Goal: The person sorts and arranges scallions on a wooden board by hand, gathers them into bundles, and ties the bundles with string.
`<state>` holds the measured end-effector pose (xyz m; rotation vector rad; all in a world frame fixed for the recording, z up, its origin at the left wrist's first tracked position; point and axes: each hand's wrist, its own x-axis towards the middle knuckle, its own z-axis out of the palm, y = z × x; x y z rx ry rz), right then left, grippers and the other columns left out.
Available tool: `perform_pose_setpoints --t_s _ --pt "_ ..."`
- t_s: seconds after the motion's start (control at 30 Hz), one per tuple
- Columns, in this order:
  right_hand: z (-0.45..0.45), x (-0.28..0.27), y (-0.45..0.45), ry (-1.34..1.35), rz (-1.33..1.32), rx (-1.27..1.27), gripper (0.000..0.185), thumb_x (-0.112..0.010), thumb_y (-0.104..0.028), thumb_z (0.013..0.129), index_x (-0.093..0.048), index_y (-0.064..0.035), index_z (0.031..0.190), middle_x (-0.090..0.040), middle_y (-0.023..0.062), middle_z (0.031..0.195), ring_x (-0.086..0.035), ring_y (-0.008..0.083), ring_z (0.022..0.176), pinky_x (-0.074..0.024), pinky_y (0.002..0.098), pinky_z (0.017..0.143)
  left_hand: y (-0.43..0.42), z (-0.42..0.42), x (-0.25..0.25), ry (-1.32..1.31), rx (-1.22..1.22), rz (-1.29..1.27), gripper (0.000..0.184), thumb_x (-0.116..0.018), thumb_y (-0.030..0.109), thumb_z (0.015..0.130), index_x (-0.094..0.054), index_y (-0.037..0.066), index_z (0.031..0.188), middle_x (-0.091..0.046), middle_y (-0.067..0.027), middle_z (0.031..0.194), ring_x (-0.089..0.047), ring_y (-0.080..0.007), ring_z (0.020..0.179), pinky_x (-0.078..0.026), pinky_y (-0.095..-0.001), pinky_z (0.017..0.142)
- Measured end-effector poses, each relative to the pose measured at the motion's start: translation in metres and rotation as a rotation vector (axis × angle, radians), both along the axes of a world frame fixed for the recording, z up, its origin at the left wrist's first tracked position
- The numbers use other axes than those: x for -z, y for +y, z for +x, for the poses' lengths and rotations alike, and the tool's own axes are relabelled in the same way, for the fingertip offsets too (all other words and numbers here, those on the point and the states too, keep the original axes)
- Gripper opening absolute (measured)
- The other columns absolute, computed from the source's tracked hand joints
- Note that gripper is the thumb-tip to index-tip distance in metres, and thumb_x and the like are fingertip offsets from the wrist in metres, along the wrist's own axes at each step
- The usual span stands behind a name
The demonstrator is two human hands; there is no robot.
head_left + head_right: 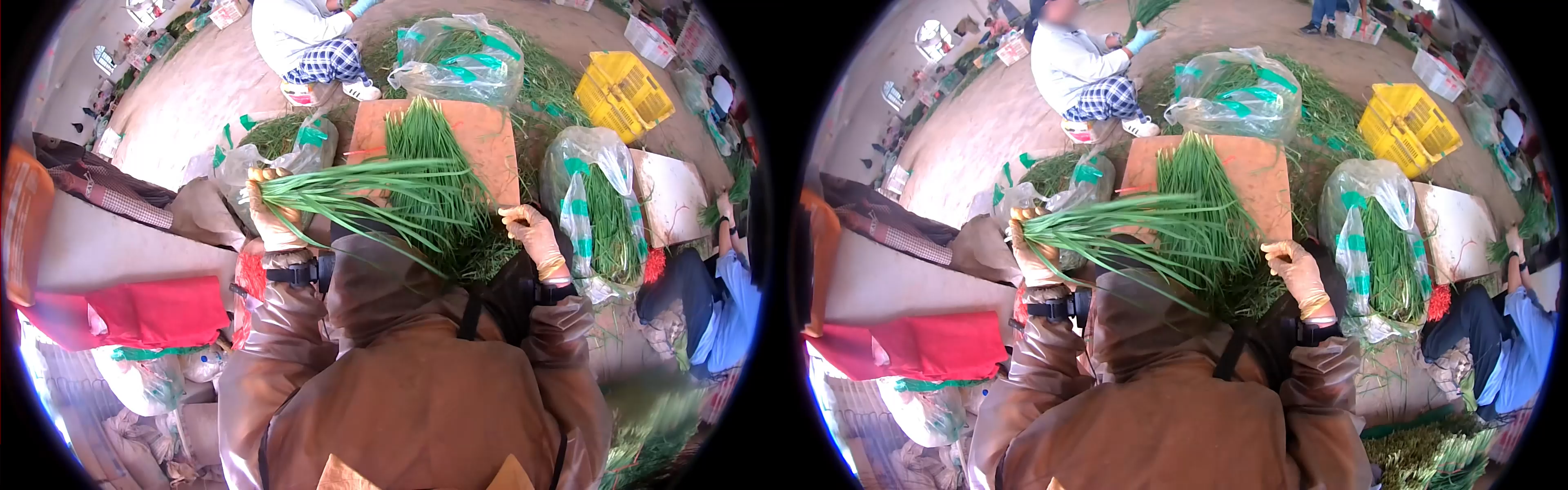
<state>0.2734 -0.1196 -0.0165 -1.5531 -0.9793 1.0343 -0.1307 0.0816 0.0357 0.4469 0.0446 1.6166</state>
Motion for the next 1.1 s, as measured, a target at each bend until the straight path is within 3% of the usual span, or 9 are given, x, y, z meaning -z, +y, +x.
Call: perform_pose_setpoints --t_s 0.23,0.3,0.5,0.57,0.63,0.77,0.9,1.0,1.1 --pt "0.001 0.01 -0.004 0.13 -0.162 -0.031 0.013 -0.06 -0.008 0.091 -0.068 0.0001 0.097 -0.062 0.0012 0.075 -0.053 0.0072 0.062 -0.0427 0.0204 0.059 0.003 0.001 -0.001 0.046 -0.018 -0.062 0.019 -0.055 0.022 0.097 -0.057 0.005 0.104 -0.059 -0.0042 0.093 -0.056 -0.0185 0.088 -0.048 -0.0383 0.093" --pt "-0.002 0.025 -0.005 -0.173 0.157 0.119 0.013 -0.059 -0.009 0.092 -0.068 -0.0003 0.095 -0.061 0.0005 0.073 -0.054 0.0073 0.062 -0.0437 0.021 0.059 0.007 -0.004 0.001 0.002 0.09 0.089 0.021 -0.059 0.02 0.095 -0.061 0.003 0.106 -0.065 -0.0067 0.097 -0.06 -0.0205 0.091 -0.048 -0.0398 0.097" --pt "0.007 0.013 -0.018 0.16 -0.085 0.05 0.019 -0.062 -0.004 0.088 -0.068 -0.0006 0.106 -0.067 0.0047 0.09 -0.06 0.0079 0.079 -0.0474 0.0195 0.071 0.005 -0.013 0.004 0.108 -0.114 -0.063 0.018 -0.058 0.02 0.095 -0.057 0.004 0.105 -0.058 -0.0036 0.092 -0.055 -0.0185 0.086 -0.048 -0.0381 0.092" --pt "0.003 0.032 -0.016 -0.239 0.124 -0.048 0.018 -0.061 -0.005 0.089 -0.067 0.0006 0.105 -0.067 0.0064 0.095 -0.061 0.0103 0.081 -0.0496 0.0221 0.074 0.004 -0.01 0.003 0.116 -0.108 -0.047 0.019 -0.059 0.02 0.094 -0.057 0.004 0.104 -0.058 -0.0029 0.09 -0.054 -0.0179 0.084 -0.048 -0.0371 0.09" --pt "-0.001 0.033 -0.012 -0.2 0.073 -0.054 0.021 -0.06 -0.004 0.09 -0.066 0.0016 0.109 -0.067 0.0067 0.099 -0.062 0.0121 0.084 -0.0504 0.0244 0.078 -0.002 0.0 -0.003 0.122 -0.025 0.026 0.021 -0.054 0.022 0.098 -0.058 0.004 0.108 -0.059 -0.0024 0.087 -0.055 -0.0158 0.08 -0.047 -0.0359 0.088" --pt "-0.002 0.029 -0.012 0.153 -0.039 0.017 0.025 -0.058 -0.007 0.092 -0.064 0.0009 0.115 -0.068 0.0071 0.095 -0.062 0.0095 0.08 -0.049 0.0212 0.073 -0.064 0.063 -0.061 0.593 -0.007 0.122 0.024 -0.058 0.029 0.096 -0.059 0.006 0.104 -0.056 -0.0007 0.081 -0.053 -0.0132 0.07 -0.047 -0.0295 0.066" --pt "0.0 0.04 -0.012 0.186 -0.164 -0.058 0.024 -0.055 -0.01 0.095 -0.064 -0.0006 0.114 -0.068 0.0056 0.089 -0.06 0.007 0.071 -0.0453 0.0191 0.064 -0.102 0.132 -0.077 1.107 -0.06 1.065 0.031 -0.055 0.033 0.096 -0.065 0.004 0.102 -0.065 -0.0074 0.079 -0.062 -0.0239 0.07 -0.049 -0.0355 0.064" --pt "0.006 0.051 -0.019 -0.023 -0.033 -0.04 0.026 -0.055 -0.01 0.095 -0.062 -0.0014 0.118 -0.069 0.0052 0.091 -0.06 0.0071 0.072 -0.0451 0.0188 0.064 -0.142 0.167 -0.05 1.372 -0.179 1.309 0.025 -0.062 0.02 0.087 -0.066 0.007 0.108 -0.065 -0.0062 0.09 -0.06 -0.027 0.078 -0.048 -0.0397 0.07" --pt "0.007 0.019 -0.025 0.215 -0.066 0.101 0.026 -0.054 -0.015 0.098 -0.064 -0.0027 0.118 -0.069 0.0041 0.091 -0.06 0.0054 0.073 -0.0451 0.0174 0.065 -0.157 0.18 -0.032 0.876 0.599 0.909 0.026 -0.059 0.025 0.095 -0.063 0.006 0.112 -0.063 -0.0054 0.101 -0.06 -0.0185 0.086 -0.048 -0.0311 0.078"
